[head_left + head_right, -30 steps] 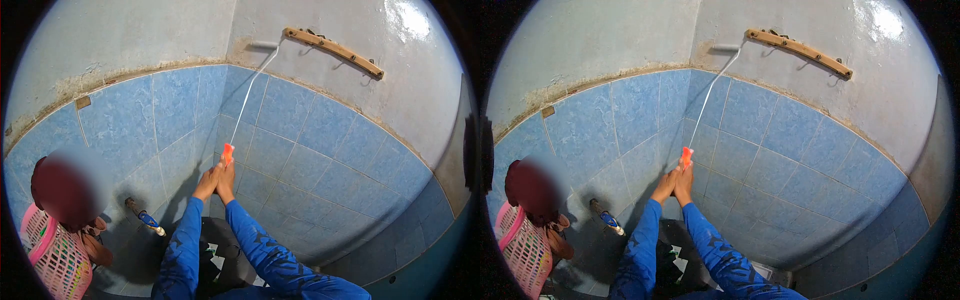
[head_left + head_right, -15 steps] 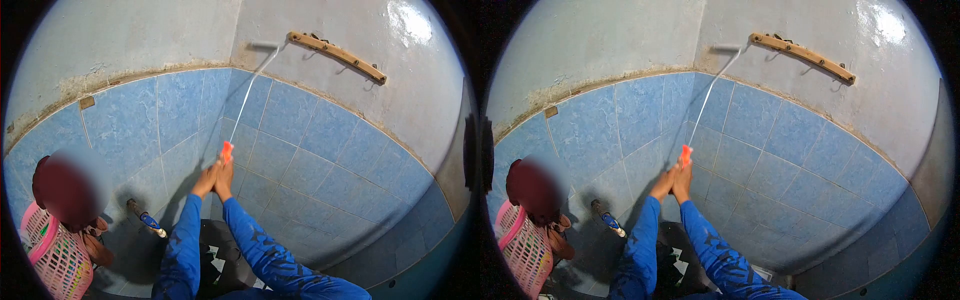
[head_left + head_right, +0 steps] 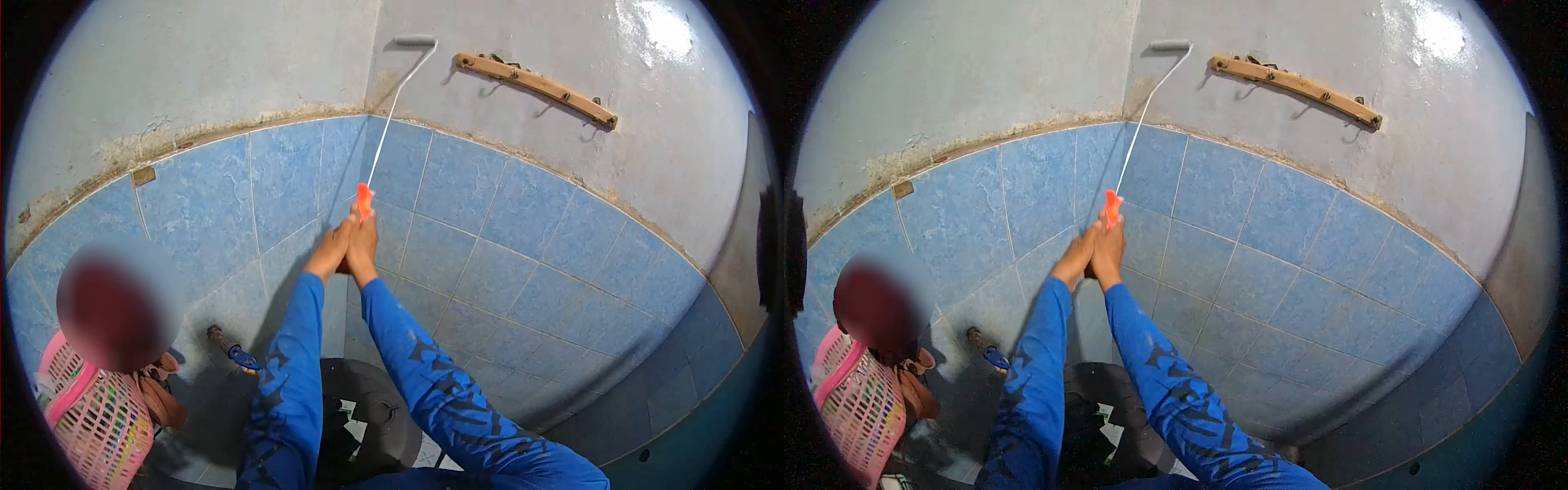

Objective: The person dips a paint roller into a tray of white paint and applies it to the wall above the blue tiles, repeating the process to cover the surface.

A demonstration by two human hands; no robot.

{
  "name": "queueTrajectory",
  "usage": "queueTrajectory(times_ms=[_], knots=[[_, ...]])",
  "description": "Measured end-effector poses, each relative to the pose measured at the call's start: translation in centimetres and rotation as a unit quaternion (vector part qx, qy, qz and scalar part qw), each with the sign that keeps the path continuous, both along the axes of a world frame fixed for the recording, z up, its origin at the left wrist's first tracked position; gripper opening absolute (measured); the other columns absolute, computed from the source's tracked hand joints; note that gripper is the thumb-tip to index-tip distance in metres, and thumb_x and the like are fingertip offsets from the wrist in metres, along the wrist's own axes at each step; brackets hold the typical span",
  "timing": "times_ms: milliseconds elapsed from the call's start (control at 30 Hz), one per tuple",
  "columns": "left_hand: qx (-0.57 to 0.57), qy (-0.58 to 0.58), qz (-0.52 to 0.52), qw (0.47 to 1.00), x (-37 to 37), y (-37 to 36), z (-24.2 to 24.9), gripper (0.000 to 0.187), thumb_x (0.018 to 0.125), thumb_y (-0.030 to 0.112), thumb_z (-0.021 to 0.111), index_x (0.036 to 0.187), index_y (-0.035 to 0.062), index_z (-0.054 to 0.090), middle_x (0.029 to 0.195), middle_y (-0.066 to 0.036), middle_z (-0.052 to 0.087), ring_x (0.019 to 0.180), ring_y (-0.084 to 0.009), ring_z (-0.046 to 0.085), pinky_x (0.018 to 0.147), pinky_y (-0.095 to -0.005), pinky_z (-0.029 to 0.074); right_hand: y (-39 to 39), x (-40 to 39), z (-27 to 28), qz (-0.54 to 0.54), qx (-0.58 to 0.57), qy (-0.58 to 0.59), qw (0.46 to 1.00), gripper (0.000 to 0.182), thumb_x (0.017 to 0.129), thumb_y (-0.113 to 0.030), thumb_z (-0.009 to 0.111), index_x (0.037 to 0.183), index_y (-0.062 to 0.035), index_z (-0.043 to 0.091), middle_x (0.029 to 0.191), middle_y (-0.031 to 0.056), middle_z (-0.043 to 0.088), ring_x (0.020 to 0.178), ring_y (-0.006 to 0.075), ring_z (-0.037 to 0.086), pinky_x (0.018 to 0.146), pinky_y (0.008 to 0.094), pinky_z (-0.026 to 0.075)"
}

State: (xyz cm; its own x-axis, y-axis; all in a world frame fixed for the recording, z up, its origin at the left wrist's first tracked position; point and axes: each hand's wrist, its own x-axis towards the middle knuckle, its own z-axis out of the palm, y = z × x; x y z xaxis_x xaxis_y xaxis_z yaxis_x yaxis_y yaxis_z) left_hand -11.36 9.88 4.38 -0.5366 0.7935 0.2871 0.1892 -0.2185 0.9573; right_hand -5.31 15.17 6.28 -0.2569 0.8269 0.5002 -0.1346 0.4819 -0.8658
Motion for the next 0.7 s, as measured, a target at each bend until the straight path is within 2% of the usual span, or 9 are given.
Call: queueTrajectory(times_ms=[133, 233, 300, 400, 500, 567, 600, 667, 700], knots=[[-0.042, -0.051, -0.041, 0.997, -0.3, -0.8, 2.1, 0.078, 0.098, 0.059, 0.045, 0.14, -0.0067, 0.047, 0.136, -0.02, 0.056, 0.127, -0.0285, 0.052, 0.105, -0.0385, 0.043, -0.5, 0.0, 1.7, 0.002, -0.022, -0.004, 1.0, 0.04, 0.1, -0.041, 0.05, 0.109, -0.0018, 0.049, 0.101, 0.0294, 0.065, 0.098, 0.0488, 0.062, 0.08, 0.0525, 0.047], [-0.028, -0.054, -0.049, 0.997, -0.1, -0.2, -4.1, 0.077, 0.098, 0.059, 0.045, 0.142, -0.0048, 0.046, 0.136, -0.019, 0.056, 0.127, -0.0276, 0.053, 0.104, -0.0383, 0.043, -1.1, 0.8, -3.3, -0.01, -0.03, -0.018, 0.999, 0.041, 0.1, -0.041, 0.05, 0.111, -0.0017, 0.049, 0.101, 0.0291, 0.065, 0.099, 0.0482, 0.062, 0.081, 0.0524, 0.047], [-0.053, -0.027, -0.002, 0.998, 1.2, -1.2, -8.3, 0.076, 0.098, 0.059, 0.045, 0.141, -0.0029, 0.049, 0.133, -0.017, 0.059, 0.125, -0.0271, 0.055, 0.103, -0.0377, 0.044, -1.8, 1.6, -7.5, -0.011, -0.052, -0.028, 0.998, 0.042, 0.099, -0.041, 0.051, 0.114, -0.0017, 0.049, 0.101, 0.0292, 0.064, 0.099, 0.0477, 0.063, 0.081, 0.0521, 0.047], [-0.093, -0.058, 0.02, 0.994, 4.2, -4.1, -11.4, 0.072, 0.098, 0.058, 0.045, 0.139, -0.0006, 0.052, 0.133, -0.017, 0.06, 0.124, -0.0266, 0.055, 0.103, -0.0363, 0.044, -4.3, 4.2, -11.1, 0.001, -0.058, -0.029, 0.998, 0.043, 0.099, -0.042, 0.052, 0.114, -0.0018, 0.05, 0.099, 0.0282, 0.065, 0.097, 0.0477, 0.063, 0.079, 0.0522, 0.047], [-0.057, -0.068, -0.004, 0.996, 6.3, -5.7, -13.5, 0.068, 0.099, 0.057, 0.045, 0.136, 0.0004, 0.055, 0.126, -0.016, 0.063, 0.12, -0.025, 0.057, 0.101, -0.0365, 0.045, -5.0, 5.9, -13.0, -0.008, -0.078, -0.062, 0.995, 0.042, 0.099, -0.042, 0.052, 0.111, -0.0016, 0.052, 0.096, 0.0259, 0.065, 0.091, 0.0427, 0.064, 0.076, 0.0491, 0.047], [-0.033, -0.076, -0.029, 0.996, 8.6, -7.5, -13.6, 0.06, 0.101, 0.048, 0.049, 0.13, -0.003, 0.057, 0.124, -0.017, 0.063, 0.115, -0.0215, 0.058, 0.098, -0.0336, 0.045, -5.9, 8.0, -13.8, -0.008, -0.071, -0.048, 0.996, 0.041, 0.1, -0.042, 0.053, 0.106, -0.0014, 0.053, 0.089, 0.0201, 0.064, 0.082, 0.0326, 0.064, 0.073, 0.0445, 0.048], [-0.038, -0.078, -0.029, 0.996, 9.8, -7.8, -14.2, 0.06, 0.101, 0.048, 0.049, 0.13, -0.003, 0.057, 0.124, -0.017, 0.063, 0.115, -0.0215, 0.058, 0.098, -0.0336, 0.045, -5.8, 9.1, -14.5, -0.008, -0.077, -0.049, 0.996, 0.041, 0.1, -0.042, 0.053, 0.106, -0.0014, 0.053, 0.089, 0.0201, 0.064, 0.082, 0.0326, 0.064, 0.073, 0.0445, 0.048], [-0.029, -0.112, -0.045, 0.992, 12.1, -8.2, -15.9, 0.058, 0.102, 0.043, 0.052, 0.14, -0.0012, 0.049, 0.129, -0.015, 0.06, 0.119, -0.0204, 0.057, 0.099, -0.031, 0.045, -5.0, 11.9, -16.5, 0.022, -0.012, -0.004, 1.0, 0.035, 0.101, -0.04, 0.053, 0.102, -0.0046, 0.054, 0.074, 0.0061, 0.056, 0.066, 0.0163, 0.054, 0.06, 0.0358, 0.045], [-0.006, -0.091, -0.08, 0.993, 12.7, -8.5, -17.0, 0.062, 0.101, 0.042, 0.054, 0.147, 0.0013, 0.041, 0.131, -0.015, 0.056, 0.121, -0.0188, 0.055, 0.096, -0.0303, 0.048, -4.6, 13.9, -17.4, 0.022, -0.009, -0.018, 1.0, 0.033, 0.101, -0.039, 0.054, 0.102, -0.0054, 0.055, 0.072, 0.0026, 0.054, 0.064, 0.013, 0.052, 0.057, 0.0329, 0.043]])
